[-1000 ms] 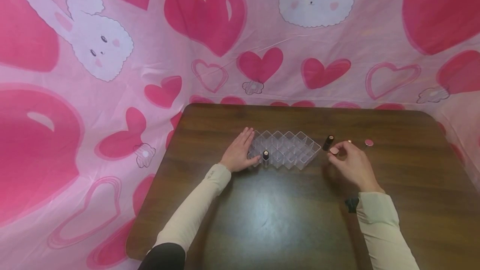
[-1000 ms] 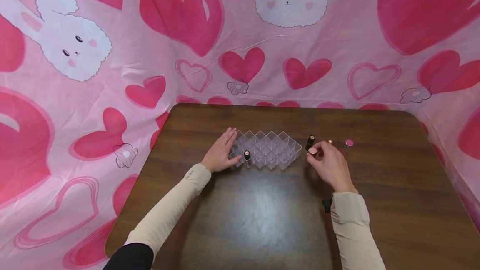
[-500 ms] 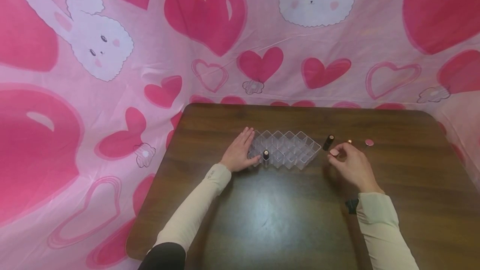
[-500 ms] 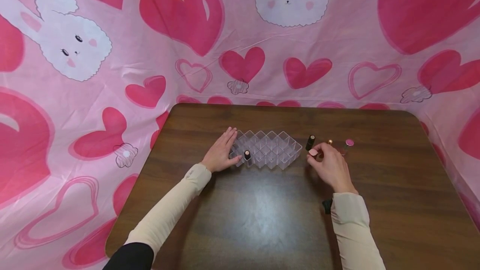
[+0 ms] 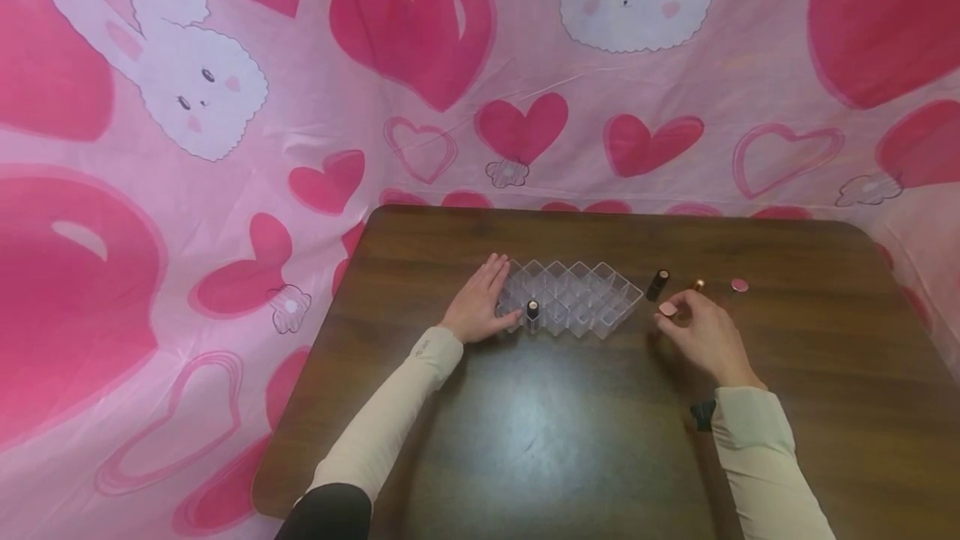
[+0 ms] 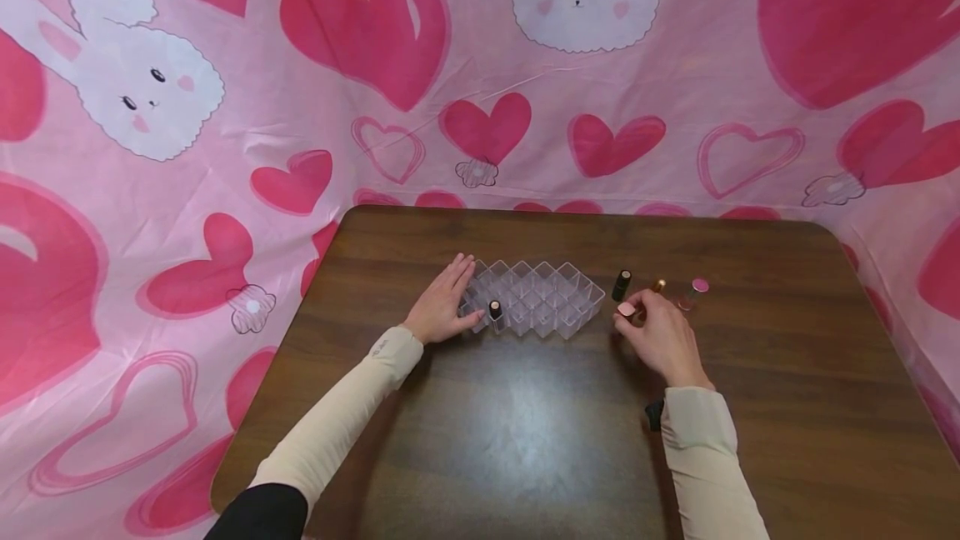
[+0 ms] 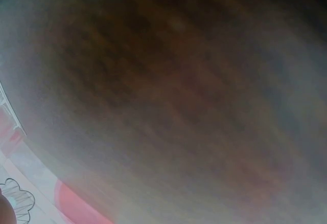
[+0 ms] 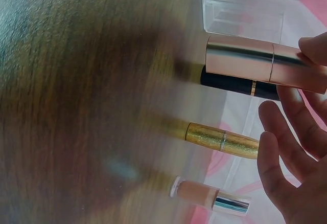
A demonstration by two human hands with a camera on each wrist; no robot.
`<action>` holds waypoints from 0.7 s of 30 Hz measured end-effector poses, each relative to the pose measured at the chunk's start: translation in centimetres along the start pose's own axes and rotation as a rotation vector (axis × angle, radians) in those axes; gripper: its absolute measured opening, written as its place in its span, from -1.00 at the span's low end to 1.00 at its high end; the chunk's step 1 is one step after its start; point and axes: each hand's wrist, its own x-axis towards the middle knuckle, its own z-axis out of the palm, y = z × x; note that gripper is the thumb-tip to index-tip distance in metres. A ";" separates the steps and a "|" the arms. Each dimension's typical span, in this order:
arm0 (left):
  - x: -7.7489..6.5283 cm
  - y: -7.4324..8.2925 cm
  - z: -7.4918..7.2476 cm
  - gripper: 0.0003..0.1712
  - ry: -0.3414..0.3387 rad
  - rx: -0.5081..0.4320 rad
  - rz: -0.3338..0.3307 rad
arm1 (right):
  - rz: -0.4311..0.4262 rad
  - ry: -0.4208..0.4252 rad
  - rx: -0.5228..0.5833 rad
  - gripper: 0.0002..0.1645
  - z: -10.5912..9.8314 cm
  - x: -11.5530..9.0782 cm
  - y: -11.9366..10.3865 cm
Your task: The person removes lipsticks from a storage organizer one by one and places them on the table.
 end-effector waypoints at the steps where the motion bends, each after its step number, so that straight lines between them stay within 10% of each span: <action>1: 0.0 0.0 0.0 0.07 0.003 0.001 0.002 | -0.003 0.003 -0.001 -0.61 0.0 0.0 0.0; 21: 0.0 0.0 0.1 0.06 0.011 -0.007 0.000 | 0.007 -0.001 -0.007 -0.63 0.5 -0.1 0.6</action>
